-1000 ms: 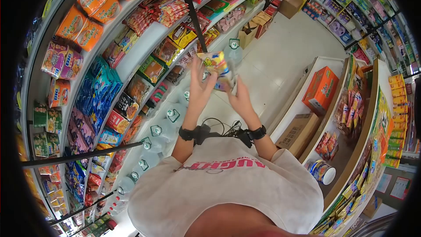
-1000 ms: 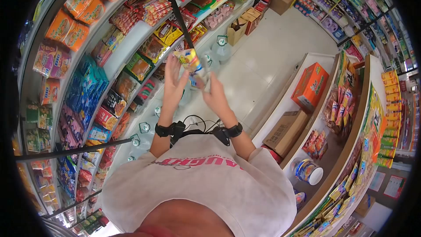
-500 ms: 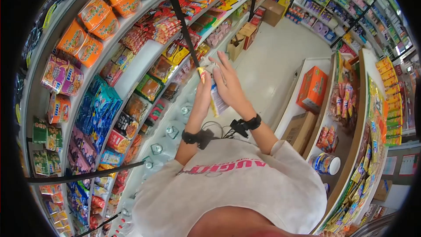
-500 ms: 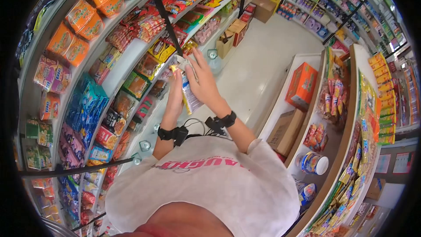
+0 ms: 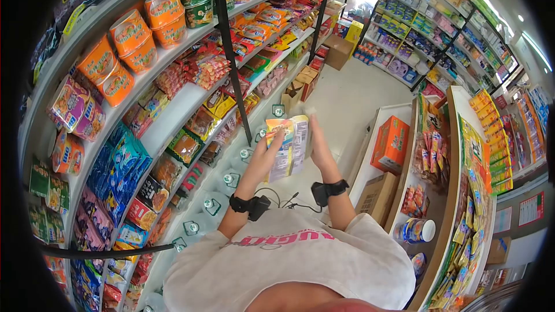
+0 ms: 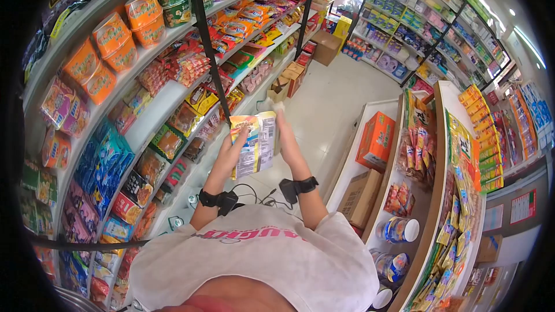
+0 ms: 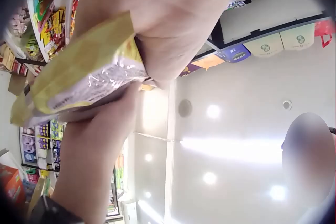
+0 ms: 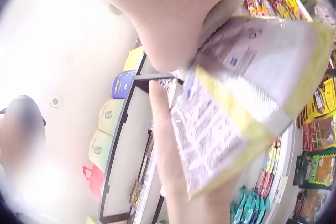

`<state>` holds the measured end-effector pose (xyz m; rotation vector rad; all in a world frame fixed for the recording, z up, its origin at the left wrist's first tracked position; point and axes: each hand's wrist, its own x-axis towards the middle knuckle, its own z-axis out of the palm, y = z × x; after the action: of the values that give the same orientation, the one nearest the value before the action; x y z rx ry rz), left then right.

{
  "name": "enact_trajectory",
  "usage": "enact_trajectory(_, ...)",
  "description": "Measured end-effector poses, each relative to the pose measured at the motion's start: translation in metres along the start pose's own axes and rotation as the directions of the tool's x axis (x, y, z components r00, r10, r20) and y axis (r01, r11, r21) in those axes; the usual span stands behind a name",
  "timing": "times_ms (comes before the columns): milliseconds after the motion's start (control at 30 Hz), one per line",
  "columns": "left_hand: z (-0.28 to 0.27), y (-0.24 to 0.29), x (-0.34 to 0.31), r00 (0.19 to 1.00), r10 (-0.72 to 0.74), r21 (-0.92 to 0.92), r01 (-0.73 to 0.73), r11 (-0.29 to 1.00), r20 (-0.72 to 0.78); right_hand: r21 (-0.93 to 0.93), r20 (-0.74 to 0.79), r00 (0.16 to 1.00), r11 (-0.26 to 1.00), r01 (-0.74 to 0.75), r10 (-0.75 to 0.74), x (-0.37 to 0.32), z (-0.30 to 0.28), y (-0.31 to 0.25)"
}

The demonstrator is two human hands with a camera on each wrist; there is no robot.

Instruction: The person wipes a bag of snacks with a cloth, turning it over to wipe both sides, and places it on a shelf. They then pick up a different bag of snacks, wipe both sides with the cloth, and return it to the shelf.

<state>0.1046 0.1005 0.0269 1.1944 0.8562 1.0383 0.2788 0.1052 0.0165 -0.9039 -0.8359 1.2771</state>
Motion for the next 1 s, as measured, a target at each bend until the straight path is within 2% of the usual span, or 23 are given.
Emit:
enact_trajectory(33, 0.0, 0.002, 0.003, 1.0, 0.031, 0.018, -0.031, 0.999, 0.004, 0.248, 0.059, 0.987, 0.956, -0.157, 0.147, -0.004, -0.003, 0.001)
enact_trajectory(67, -0.001, 0.002, 0.005, 0.998, 0.059, 0.034, -0.059, 0.998, 0.01, 0.15, -0.018, 0.994, 0.983, -0.106, 0.109, -0.009, -0.002, 0.007)
enact_trajectory(100, -0.004, 0.001, 0.008, 0.992, 0.128, 0.209, -0.125, 0.97, 0.0, 0.046, -0.093, 0.994, 0.997, -0.06, 0.064, -0.015, -0.001, 0.014)
enact_trajectory(167, -0.011, -0.004, 0.016, 0.964, 0.266, 0.531, -0.239, 0.813, 0.025, -0.111, -0.209, 0.975, 0.993, 0.049, -0.071, -0.019, -0.004, 0.021)
enact_trajectory(267, -0.005, -0.02, 0.02, 0.945, 0.326, 0.247, -0.31, 0.918, -0.023, -0.268, -0.287, 0.909, 0.936, 0.227, -0.302, -0.02, -0.006, 0.02)
enact_trajectory(367, 0.007, -0.004, 0.013, 0.848, 0.529, 0.477, -0.46, 0.749, -0.013, -0.4, -0.282, 0.845, 0.856, 0.328, -0.455, -0.026, 0.001, -0.003)
enact_trajectory(433, 0.019, 0.001, 0.009, 0.855, 0.509, 0.381, -0.504, 0.775, 0.096, -0.463, -0.244, 0.828, 0.811, 0.358, -0.505, -0.033, 0.008, -0.018)
enact_trajectory(467, 0.024, 0.002, 0.008, 0.853, 0.502, 0.331, -0.52, 0.788, 0.144, -0.515, -0.132, 0.841, 0.761, 0.393, -0.524, -0.037, 0.011, -0.018)
enact_trajectory(533, 0.033, 0.0, 0.002, 0.904, 0.408, 0.138, -0.424, 0.895, 0.131, -0.591, 0.104, 0.848, 0.654, 0.473, -0.519, -0.046, 0.024, -0.015)
enact_trajectory(567, 0.035, -0.002, 0.0, 0.924, 0.36, 0.04, -0.367, 0.929, 0.129, -0.623, 0.17, 0.806, 0.572, 0.534, -0.567, -0.047, 0.032, -0.017)
enact_trajectory(600, 0.035, -0.007, -0.001, 0.947, 0.302, 0.118, -0.314, 0.942, 0.107, -0.646, 0.236, 0.758, 0.485, 0.59, -0.607, -0.048, 0.044, -0.022)
enact_trajectory(667, 0.027, -0.01, 0.001, 0.964, 0.184, -0.002, -0.187, 0.982, 0.192, -0.698, 0.306, 0.716, 0.364, 0.617, -0.627, -0.044, 0.046, -0.022)
enact_trajectory(700, 0.025, -0.005, 0.002, 0.962, 0.13, -0.059, -0.12, 0.991, 0.238, -0.733, 0.309, 0.725, 0.333, 0.594, -0.615, -0.039, 0.039, -0.016)
enact_trajectory(733, 0.029, 0.004, 0.0, 0.973, 0.119, 0.034, -0.129, 0.991, 0.198, -0.765, 0.31, 0.735, 0.301, 0.57, -0.603, -0.033, 0.031, -0.011)
enact_trajectory(833, 0.024, 0.002, -0.002, 0.964, -0.179, 0.102, 0.162, 0.982, 0.198, -0.721, 0.111, 0.883, 0.574, 0.387, -0.456, -0.017, 0.011, -0.001)
enact_trajectory(867, 0.025, -0.012, -0.001, 0.972, -0.141, 0.051, 0.134, 0.99, 0.188, -0.68, 0.051, 0.909, 0.652, 0.335, -0.414, -0.011, 0.002, 0.005)
enact_trajectory(933, 0.031, -0.028, 0.003, 0.975, -0.146, -0.174, 0.176, 0.969, 0.17, -0.577, -0.055, 0.949, 0.786, 0.224, -0.311, -0.005, -0.005, 0.007)
enact_trajectory(1000, 0.031, -0.033, 0.005, 0.981, -0.157, -0.424, 0.192, 0.885, 0.115, -0.754, 0.119, 0.861, 0.519, 0.403, -0.495, -0.019, 0.011, 0.002)
